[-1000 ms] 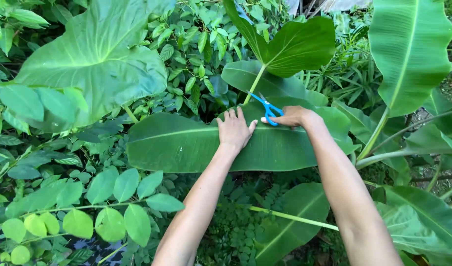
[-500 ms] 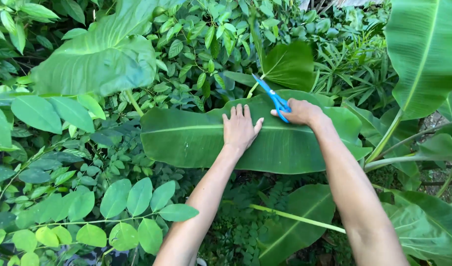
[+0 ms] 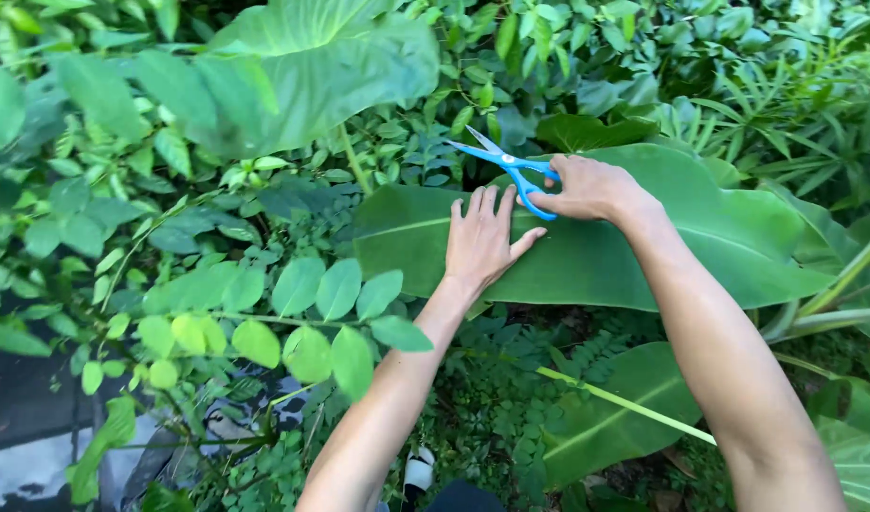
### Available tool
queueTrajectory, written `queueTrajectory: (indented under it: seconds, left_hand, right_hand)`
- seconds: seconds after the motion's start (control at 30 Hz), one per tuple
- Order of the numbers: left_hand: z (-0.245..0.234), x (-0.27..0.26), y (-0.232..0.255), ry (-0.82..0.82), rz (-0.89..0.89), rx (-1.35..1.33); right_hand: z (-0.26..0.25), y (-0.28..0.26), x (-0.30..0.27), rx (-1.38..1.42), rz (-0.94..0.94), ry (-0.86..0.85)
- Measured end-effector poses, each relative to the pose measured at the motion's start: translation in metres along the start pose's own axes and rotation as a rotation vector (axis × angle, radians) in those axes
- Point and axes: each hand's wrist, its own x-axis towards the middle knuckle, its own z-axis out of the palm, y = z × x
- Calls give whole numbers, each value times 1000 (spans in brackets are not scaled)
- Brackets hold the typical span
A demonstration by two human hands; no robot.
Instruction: Pruning leaves and stalks in a garden using scissors.
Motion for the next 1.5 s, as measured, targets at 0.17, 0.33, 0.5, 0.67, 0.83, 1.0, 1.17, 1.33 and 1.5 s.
queueTrajectory:
  seconds: [0.17, 0.33, 0.5, 0.67, 0.83, 1.0, 1.17, 1.33, 1.5]
  left_hand:
    - [5, -2, 21, -101, -70, 305]
    - [-48, 29, 57, -469, 17, 641]
    - [-99, 73, -24, -533, 231, 315]
    - [-196, 69, -106, -97, 476, 465]
    - [-226, 71, -137, 321, 372, 535]
    - [-196, 88, -171, -74, 167, 491]
    - [-180, 88, -171, -295, 179, 609]
    - [-142, 94, -207, -213, 145, 609]
    - [-159, 101, -222, -168, -104, 574]
  right_hand:
    - [3, -14, 23, -45, -57, 5]
    - [0, 4, 33, 83, 26, -89]
    - [-2, -3, 26, 67, 59, -57]
    - [-9, -54, 23, 11, 28, -86]
    - [-7, -85, 39, -112, -100, -2]
    - [-29, -110, 50, -160, -124, 54]
    - [-33, -91, 51, -183, -86, 78]
    - [-28, -67, 49, -231, -24, 51]
    - [-23, -86, 59, -217, -58, 64]
